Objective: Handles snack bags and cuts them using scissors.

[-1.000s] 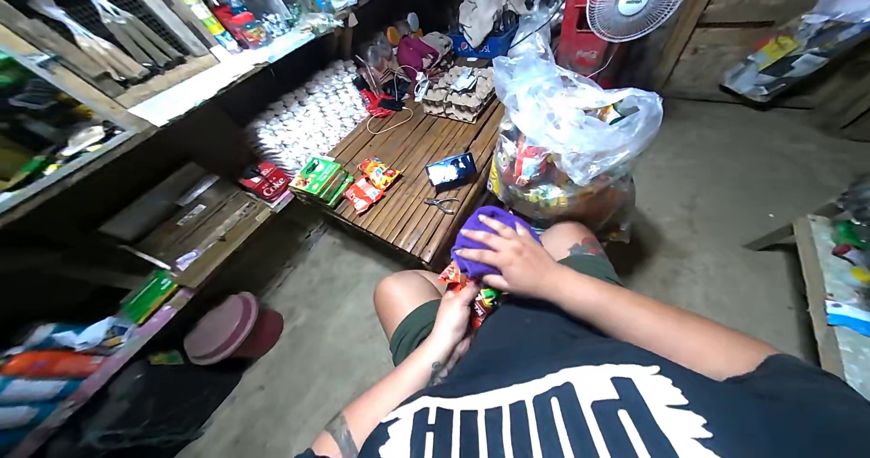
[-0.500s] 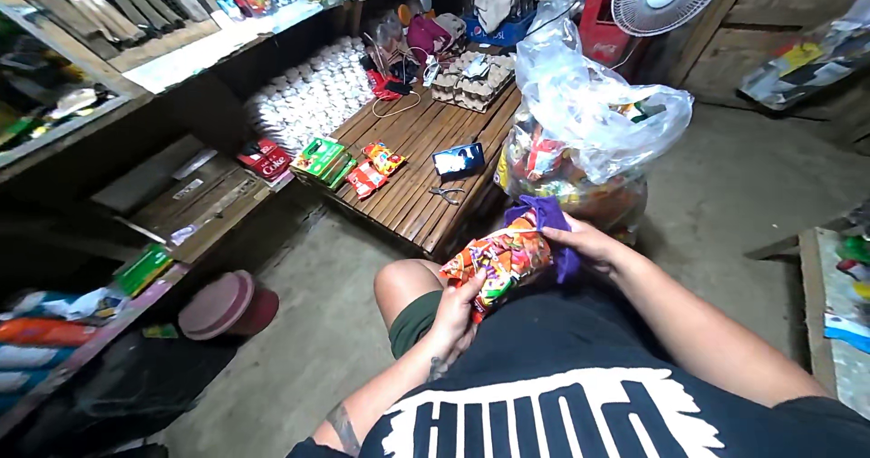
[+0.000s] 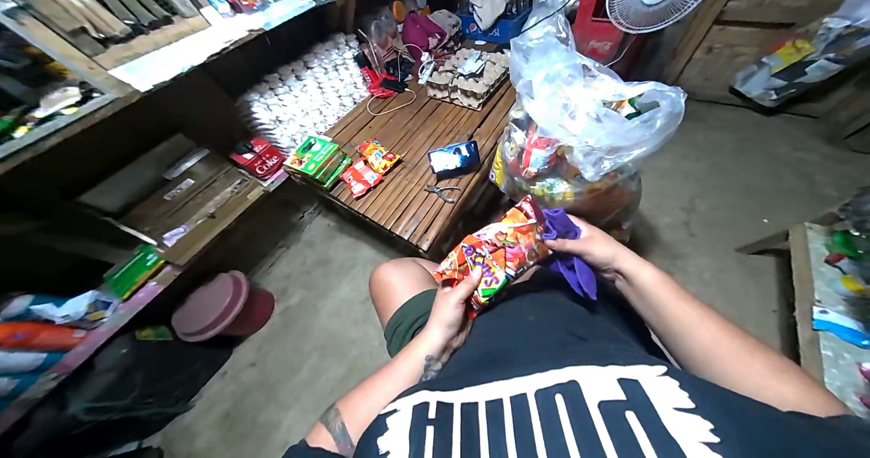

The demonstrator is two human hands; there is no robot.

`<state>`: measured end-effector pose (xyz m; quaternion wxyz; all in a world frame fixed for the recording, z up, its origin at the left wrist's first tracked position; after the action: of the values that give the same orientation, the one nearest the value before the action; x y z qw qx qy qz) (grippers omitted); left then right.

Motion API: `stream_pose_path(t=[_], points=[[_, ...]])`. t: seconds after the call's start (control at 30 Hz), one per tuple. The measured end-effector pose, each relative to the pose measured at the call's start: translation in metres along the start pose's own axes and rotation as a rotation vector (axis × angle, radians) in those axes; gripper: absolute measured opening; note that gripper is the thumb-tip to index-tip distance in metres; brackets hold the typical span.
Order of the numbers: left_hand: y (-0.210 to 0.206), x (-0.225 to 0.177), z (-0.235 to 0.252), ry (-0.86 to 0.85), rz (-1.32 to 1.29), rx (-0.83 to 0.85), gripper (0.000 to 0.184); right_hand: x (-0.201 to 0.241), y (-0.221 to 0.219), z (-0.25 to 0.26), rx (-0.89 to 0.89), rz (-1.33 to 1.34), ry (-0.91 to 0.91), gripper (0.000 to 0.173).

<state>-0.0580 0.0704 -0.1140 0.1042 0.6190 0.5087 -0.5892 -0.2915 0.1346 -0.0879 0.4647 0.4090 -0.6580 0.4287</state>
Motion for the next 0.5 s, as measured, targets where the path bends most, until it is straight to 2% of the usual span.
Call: stream_pose_path(t=[0.23,0.3,0.4,0.5], points=[[-0.002,0.000,-0.001,0.024,-0.040,0.021,0.024,0.000,0.006,-0.008,-0.022,0.130,-0.109,0.036],[-0.004,0.000,-0.001,0.032,-0.029,0.043,0.028,0.003,0.009,-0.008,-0.032,0.101,-0.093,0.036],[-0.009,0.000,-0.003,0.070,0.051,0.064,0.036,0.010,0.017,-0.006,-0.114,-0.081,-0.029,0.037],[-0.011,0.002,-0.001,0.101,0.115,0.062,0.036,0.025,0.024,-0.003,-0.173,-0.473,0.064,0.031]])
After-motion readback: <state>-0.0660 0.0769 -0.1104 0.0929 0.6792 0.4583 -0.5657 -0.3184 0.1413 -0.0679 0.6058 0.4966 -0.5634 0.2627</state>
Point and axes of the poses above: each hand's wrist, its own z-axis towards the middle knuckle, its own y-axis out of the back of the hand, x = y × z, the point moved 8 cm from there along z, towards the middle knuckle, and after that the axes turned 7 degrees about z, right-handed, at the moved point
